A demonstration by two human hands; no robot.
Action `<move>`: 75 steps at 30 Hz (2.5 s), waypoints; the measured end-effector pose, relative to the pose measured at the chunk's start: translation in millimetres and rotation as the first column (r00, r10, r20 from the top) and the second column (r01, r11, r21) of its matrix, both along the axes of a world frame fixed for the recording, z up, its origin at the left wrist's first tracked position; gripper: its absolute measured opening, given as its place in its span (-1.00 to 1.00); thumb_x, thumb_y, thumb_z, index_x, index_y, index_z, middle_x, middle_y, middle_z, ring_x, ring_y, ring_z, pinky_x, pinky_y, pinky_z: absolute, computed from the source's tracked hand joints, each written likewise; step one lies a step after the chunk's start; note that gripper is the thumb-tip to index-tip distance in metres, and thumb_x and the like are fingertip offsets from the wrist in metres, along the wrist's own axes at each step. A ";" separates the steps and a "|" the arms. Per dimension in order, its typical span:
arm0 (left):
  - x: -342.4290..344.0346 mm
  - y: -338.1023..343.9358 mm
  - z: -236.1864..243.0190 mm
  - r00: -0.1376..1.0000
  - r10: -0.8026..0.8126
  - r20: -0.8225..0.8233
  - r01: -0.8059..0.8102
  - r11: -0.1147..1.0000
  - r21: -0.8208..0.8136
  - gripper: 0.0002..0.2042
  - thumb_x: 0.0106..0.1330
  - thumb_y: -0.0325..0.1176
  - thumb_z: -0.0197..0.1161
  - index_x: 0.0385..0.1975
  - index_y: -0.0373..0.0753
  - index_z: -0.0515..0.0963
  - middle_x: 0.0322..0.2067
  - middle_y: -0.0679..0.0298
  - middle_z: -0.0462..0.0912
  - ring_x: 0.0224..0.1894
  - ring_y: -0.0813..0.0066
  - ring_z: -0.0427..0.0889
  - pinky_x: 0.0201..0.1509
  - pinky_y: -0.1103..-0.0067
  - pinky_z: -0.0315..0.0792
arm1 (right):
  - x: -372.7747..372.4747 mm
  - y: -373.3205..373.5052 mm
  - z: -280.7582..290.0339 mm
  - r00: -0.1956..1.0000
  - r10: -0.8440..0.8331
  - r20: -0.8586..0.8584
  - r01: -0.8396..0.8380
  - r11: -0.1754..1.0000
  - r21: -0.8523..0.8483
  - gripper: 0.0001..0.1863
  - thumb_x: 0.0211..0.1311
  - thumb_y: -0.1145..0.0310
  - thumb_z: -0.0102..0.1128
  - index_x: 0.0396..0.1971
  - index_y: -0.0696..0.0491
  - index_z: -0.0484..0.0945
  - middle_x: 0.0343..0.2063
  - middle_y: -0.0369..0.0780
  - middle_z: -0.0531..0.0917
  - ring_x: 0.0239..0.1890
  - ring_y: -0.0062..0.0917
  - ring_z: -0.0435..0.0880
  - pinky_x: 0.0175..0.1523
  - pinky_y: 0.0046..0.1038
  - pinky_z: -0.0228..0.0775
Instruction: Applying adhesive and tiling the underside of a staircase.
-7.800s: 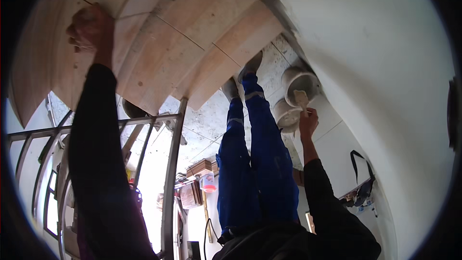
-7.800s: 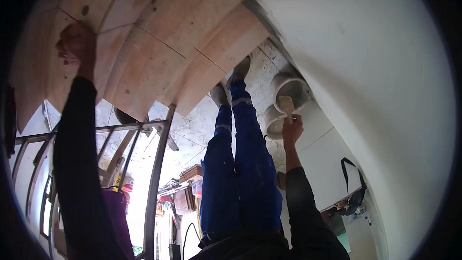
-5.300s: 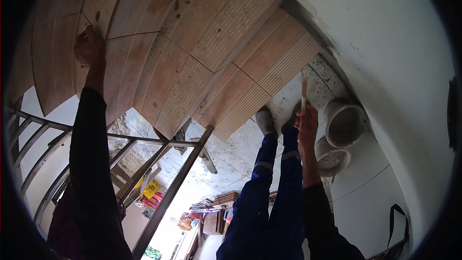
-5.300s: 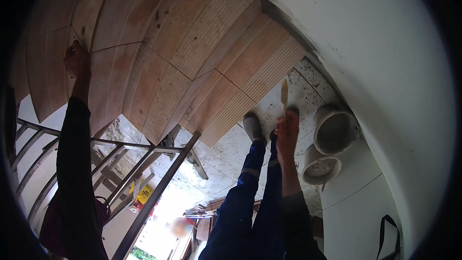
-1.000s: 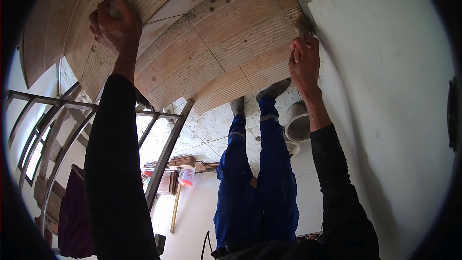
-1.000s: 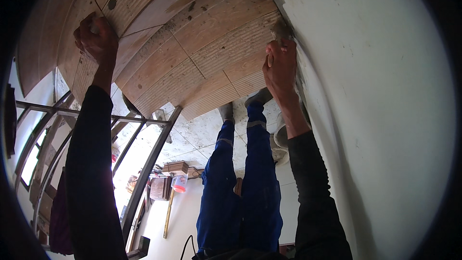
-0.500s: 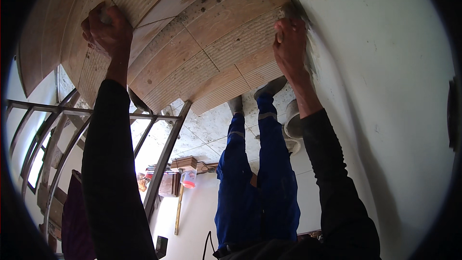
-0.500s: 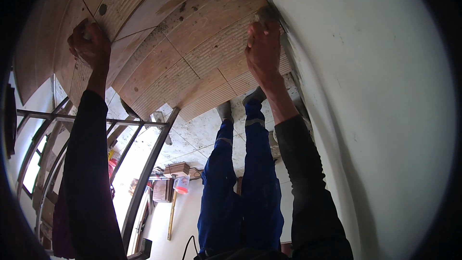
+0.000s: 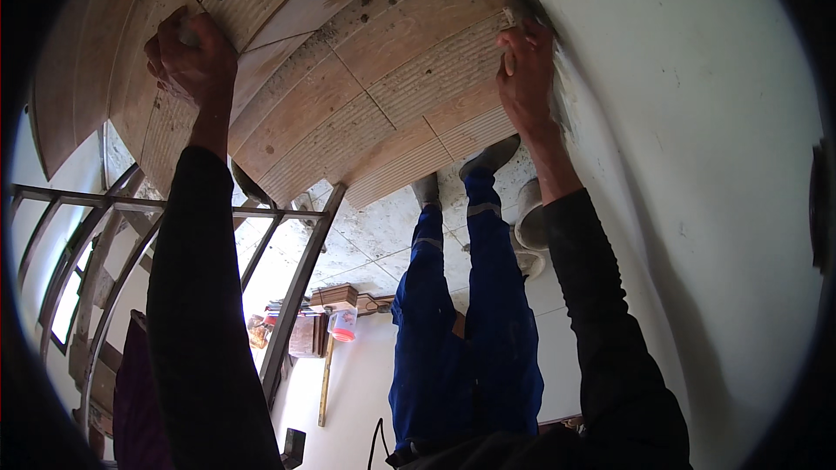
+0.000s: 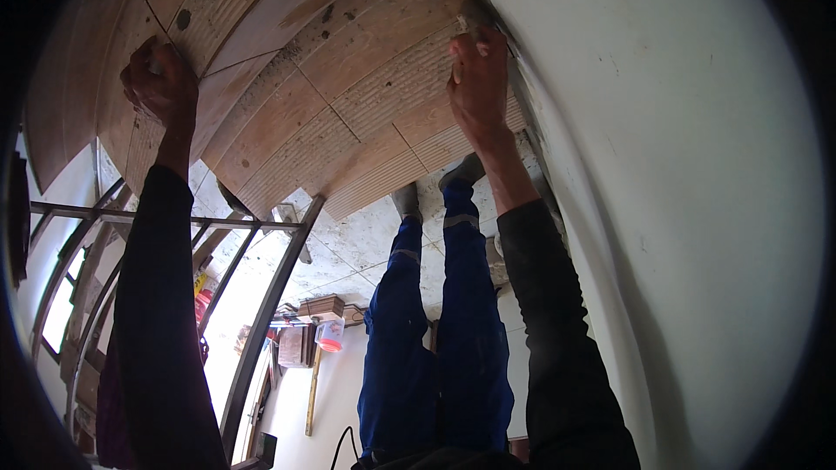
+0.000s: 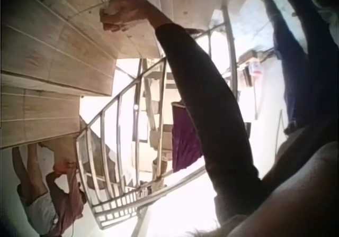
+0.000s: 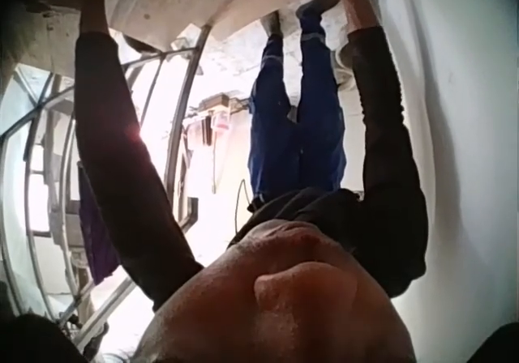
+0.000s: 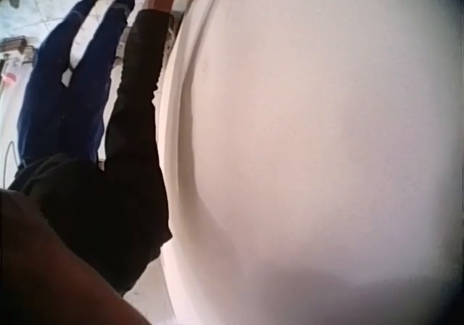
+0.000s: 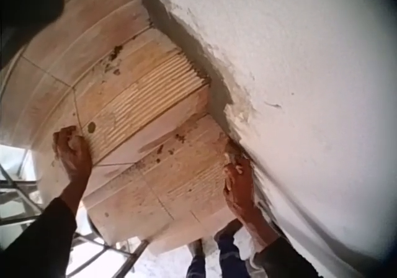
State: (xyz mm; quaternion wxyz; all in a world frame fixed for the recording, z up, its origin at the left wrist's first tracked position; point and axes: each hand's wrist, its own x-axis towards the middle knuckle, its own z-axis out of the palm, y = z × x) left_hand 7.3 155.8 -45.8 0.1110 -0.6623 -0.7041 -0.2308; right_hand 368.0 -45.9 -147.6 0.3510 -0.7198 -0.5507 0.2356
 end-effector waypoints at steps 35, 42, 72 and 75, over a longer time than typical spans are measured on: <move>7.7 -0.8 -0.9 0.997 0.068 0.040 -0.066 0.997 -0.043 -0.59 0.31 0.05 0.23 0.03 -0.02 0.69 0.12 0.10 0.58 0.21 -0.08 0.49 0.25 0.00 0.31 | -5.0 -21.1 19.0 0.898 0.072 0.433 0.023 0.977 -0.210 -0.72 0.04 0.72 0.21 -0.26 0.06 0.56 -0.26 -0.10 0.56 -0.07 -0.22 0.51 0.08 -0.20 0.41; 7.3 -2.3 0.4 0.995 0.073 0.067 -0.068 0.995 -0.071 -0.55 0.32 0.13 0.24 0.09 0.07 0.68 0.22 0.10 0.56 0.29 -0.10 0.45 0.31 -0.06 0.29 | -7.8 -26.9 21.2 0.972 -0.063 0.228 0.089 0.990 -0.105 -0.81 0.11 0.63 0.18 -0.29 0.08 0.59 -0.26 -0.02 0.61 -0.12 -0.07 0.56 0.01 -0.10 0.45; 6.1 2.9 -2.5 0.999 0.030 0.032 -0.029 0.998 -0.048 -0.50 0.26 0.12 0.23 0.08 -0.05 0.65 0.17 -0.03 0.53 0.21 -0.18 0.45 0.27 -0.04 0.25 | -33.1 3.8 -28.2 0.768 0.160 0.620 -0.048 0.980 -0.194 -0.66 0.05 0.50 0.40 -0.13 0.04 0.56 -0.06 0.05 0.49 0.04 0.05 0.53 0.10 -0.08 0.51; -0.2 0.8 3.2 0.998 0.061 0.007 -0.060 0.995 -0.074 -0.51 0.28 0.13 0.23 0.08 -0.04 0.66 0.22 -0.04 0.52 0.26 -0.18 0.45 0.29 -0.06 0.25 | -48.6 3.7 -15.8 0.958 0.050 0.284 0.008 0.980 -0.201 -0.71 0.11 0.46 0.36 -0.14 0.05 0.56 -0.01 0.07 0.49 0.03 0.03 0.54 0.09 -0.06 0.51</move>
